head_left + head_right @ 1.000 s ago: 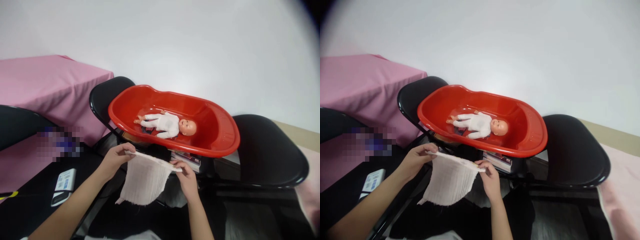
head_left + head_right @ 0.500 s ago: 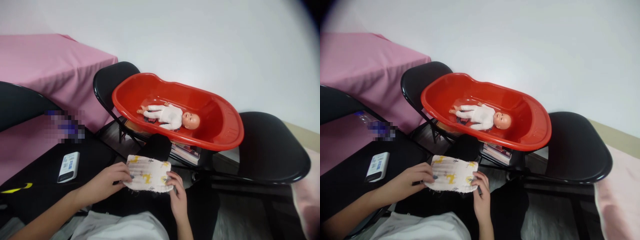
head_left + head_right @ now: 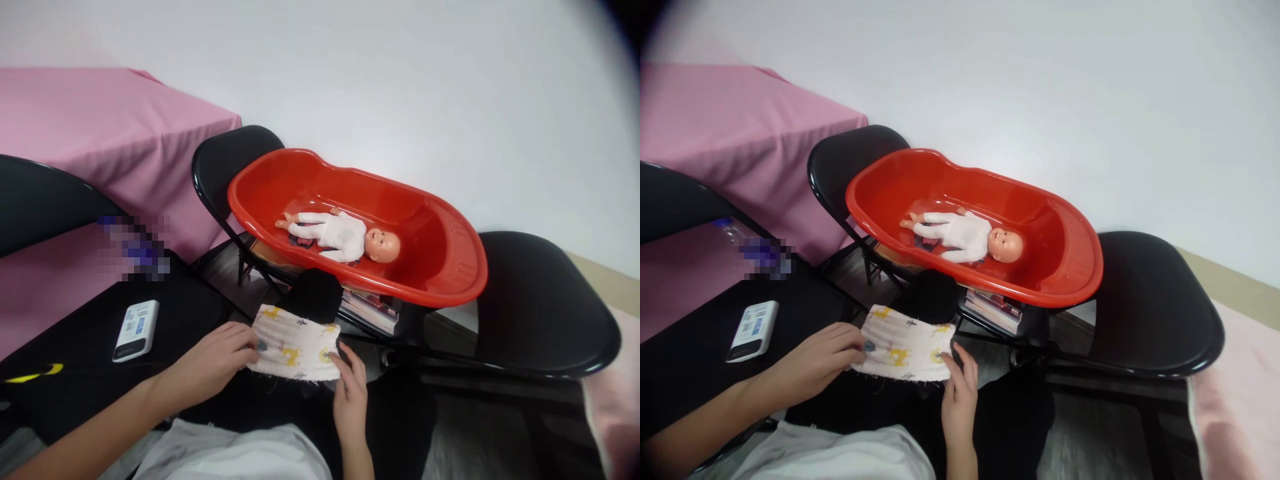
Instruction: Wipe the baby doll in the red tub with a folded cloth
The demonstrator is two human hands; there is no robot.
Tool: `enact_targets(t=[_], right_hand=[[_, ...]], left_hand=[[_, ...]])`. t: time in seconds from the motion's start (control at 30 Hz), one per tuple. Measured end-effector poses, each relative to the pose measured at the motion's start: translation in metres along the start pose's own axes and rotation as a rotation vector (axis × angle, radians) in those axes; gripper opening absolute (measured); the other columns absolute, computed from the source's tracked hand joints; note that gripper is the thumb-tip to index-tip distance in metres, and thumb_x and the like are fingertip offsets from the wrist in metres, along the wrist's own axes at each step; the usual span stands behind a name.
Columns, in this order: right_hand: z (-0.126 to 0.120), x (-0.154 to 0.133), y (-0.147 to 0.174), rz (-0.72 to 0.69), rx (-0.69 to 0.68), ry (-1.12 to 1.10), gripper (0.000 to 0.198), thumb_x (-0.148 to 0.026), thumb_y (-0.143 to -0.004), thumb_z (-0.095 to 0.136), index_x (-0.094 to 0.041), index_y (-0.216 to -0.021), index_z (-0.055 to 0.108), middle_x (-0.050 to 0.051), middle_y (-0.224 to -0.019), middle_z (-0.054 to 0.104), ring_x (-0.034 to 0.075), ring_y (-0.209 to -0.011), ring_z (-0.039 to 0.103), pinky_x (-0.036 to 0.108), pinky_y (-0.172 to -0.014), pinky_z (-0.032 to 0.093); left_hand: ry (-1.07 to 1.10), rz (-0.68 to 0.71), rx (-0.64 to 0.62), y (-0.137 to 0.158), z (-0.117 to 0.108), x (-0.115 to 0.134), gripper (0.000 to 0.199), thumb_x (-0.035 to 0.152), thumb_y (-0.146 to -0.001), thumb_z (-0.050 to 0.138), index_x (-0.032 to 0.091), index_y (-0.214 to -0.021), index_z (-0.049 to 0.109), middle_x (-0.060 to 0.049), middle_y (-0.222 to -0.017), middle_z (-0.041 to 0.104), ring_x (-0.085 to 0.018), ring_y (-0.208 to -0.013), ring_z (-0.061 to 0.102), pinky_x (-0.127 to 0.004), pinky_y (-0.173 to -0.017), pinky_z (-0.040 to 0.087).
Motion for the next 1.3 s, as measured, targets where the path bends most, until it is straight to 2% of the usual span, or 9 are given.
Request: enact_targets(t=[0.13, 0.27, 0.37, 0.43, 0.6, 0.8, 0.97, 1.13, 1.3], right_hand=[[0.015, 0.013, 0.005, 0.069, -0.084, 0.049, 0.048, -0.008, -0.089, 0.034, -0.030, -0.119, 0.064, 0.007, -0.140, 0.046, 0.022, -0.131, 0.041, 0.049, -0.108, 0.039], [0.018, 0.009, 0.004, 0.089, -0.097, 0.082, 0.047, -0.008, -0.089, 0.034, -0.029, -0.119, 0.064, 0.006, -0.142, 0.045, 0.022, -0.133, 0.041, 0.049, -0.109, 0.039], [0.010, -0.017, -0.004, 0.063, 0.012, 0.095, 0.038, -0.017, -0.095, 0.039, -0.026, -0.128, 0.057, 0.008, -0.141, 0.048, 0.023, -0.133, 0.041, 0.049, -0.108, 0.040], [0.013, -0.044, -0.010, 0.012, 0.035, 0.108, 0.041, -0.021, -0.096, 0.042, -0.026, -0.136, 0.049, 0.008, -0.146, 0.043, 0.024, -0.137, 0.036, 0.050, -0.110, 0.038], [0.056, -0.092, -0.027, -0.218, -0.127, 0.195, 0.056, -0.019, -0.097, 0.037, -0.023, -0.151, 0.023, 0.008, -0.156, 0.028, 0.026, -0.145, 0.021, 0.056, -0.114, 0.030], [0.083, -0.079, -0.041, -0.275, -0.167, 0.237, 0.058, -0.029, -0.100, 0.029, -0.020, -0.154, 0.009, 0.011, -0.158, 0.022, 0.029, -0.147, 0.012, 0.065, -0.113, 0.021], [0.083, -0.072, -0.040, -0.238, -0.166, 0.219, 0.058, -0.031, -0.101, 0.031, -0.025, -0.154, 0.008, 0.008, -0.159, 0.017, 0.028, -0.148, 0.008, 0.063, -0.115, 0.018], [0.077, -0.060, -0.036, -0.181, -0.060, 0.166, 0.063, -0.038, -0.099, 0.037, -0.024, -0.154, 0.009, 0.012, -0.160, 0.011, 0.031, -0.148, 0.006, 0.063, -0.113, 0.021], [0.079, -0.047, -0.036, -0.125, -0.003, 0.062, 0.064, -0.039, -0.099, 0.037, -0.027, -0.154, 0.006, 0.010, -0.161, 0.002, 0.031, -0.148, 0.000, 0.067, -0.113, 0.014]], left_hand=[[0.021, -0.031, -0.032, 0.006, 0.011, 0.000, 0.036, -0.002, -0.082, 0.038, 0.021, -0.093, 0.063, -0.005, -0.095, 0.062, -0.018, -0.094, 0.055, -0.037, -0.091, 0.044], [-0.001, -0.047, 0.139, 0.006, 0.005, 0.003, 0.035, -0.002, -0.082, 0.039, 0.021, -0.090, 0.064, -0.003, -0.093, 0.064, -0.017, -0.096, 0.057, -0.045, -0.106, 0.036], [-0.046, 0.011, 0.286, -0.001, 0.003, 0.017, 0.035, 0.000, -0.086, 0.042, 0.019, -0.106, 0.063, -0.006, -0.116, 0.065, -0.018, -0.118, 0.053, -0.041, -0.111, 0.036], [-0.081, 0.015, 0.297, -0.011, 0.011, 0.027, 0.039, 0.003, -0.088, 0.043, 0.016, -0.122, 0.058, -0.009, -0.135, 0.056, -0.020, -0.133, 0.042, -0.040, -0.113, 0.036], [-0.205, -0.132, 0.217, -0.039, 0.044, 0.025, 0.056, 0.020, -0.095, 0.041, 0.015, -0.149, 0.031, -0.010, -0.153, 0.036, -0.024, -0.144, 0.027, -0.044, -0.115, 0.033], [-0.234, -0.159, 0.148, -0.046, 0.067, -0.003, 0.064, 0.035, -0.097, 0.040, 0.018, -0.154, 0.014, -0.008, -0.158, 0.024, -0.024, -0.146, 0.020, -0.048, -0.119, 0.021], [-0.089, -0.213, 0.126, -0.045, 0.069, -0.018, 0.064, 0.035, -0.099, 0.037, 0.024, -0.154, 0.007, -0.005, -0.160, 0.018, -0.021, -0.148, 0.014, -0.049, -0.119, 0.020], [0.039, -0.267, 0.166, -0.043, 0.071, -0.027, 0.061, 0.031, -0.100, 0.034, 0.027, -0.153, 0.005, -0.006, -0.160, 0.019, -0.021, -0.148, 0.014, -0.050, -0.119, 0.021], [0.225, -0.381, 0.186, -0.037, 0.074, -0.048, 0.064, 0.040, -0.099, 0.037, 0.026, -0.153, 0.008, -0.008, -0.160, 0.018, -0.021, -0.147, 0.018, -0.047, -0.118, 0.024]])
Point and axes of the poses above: each hand's wrist, its own y-axis away from the middle knuckle, its own z-axis out of the palm, x = y × z, the point moved 8 cm from there along -y, towards the middle knuckle
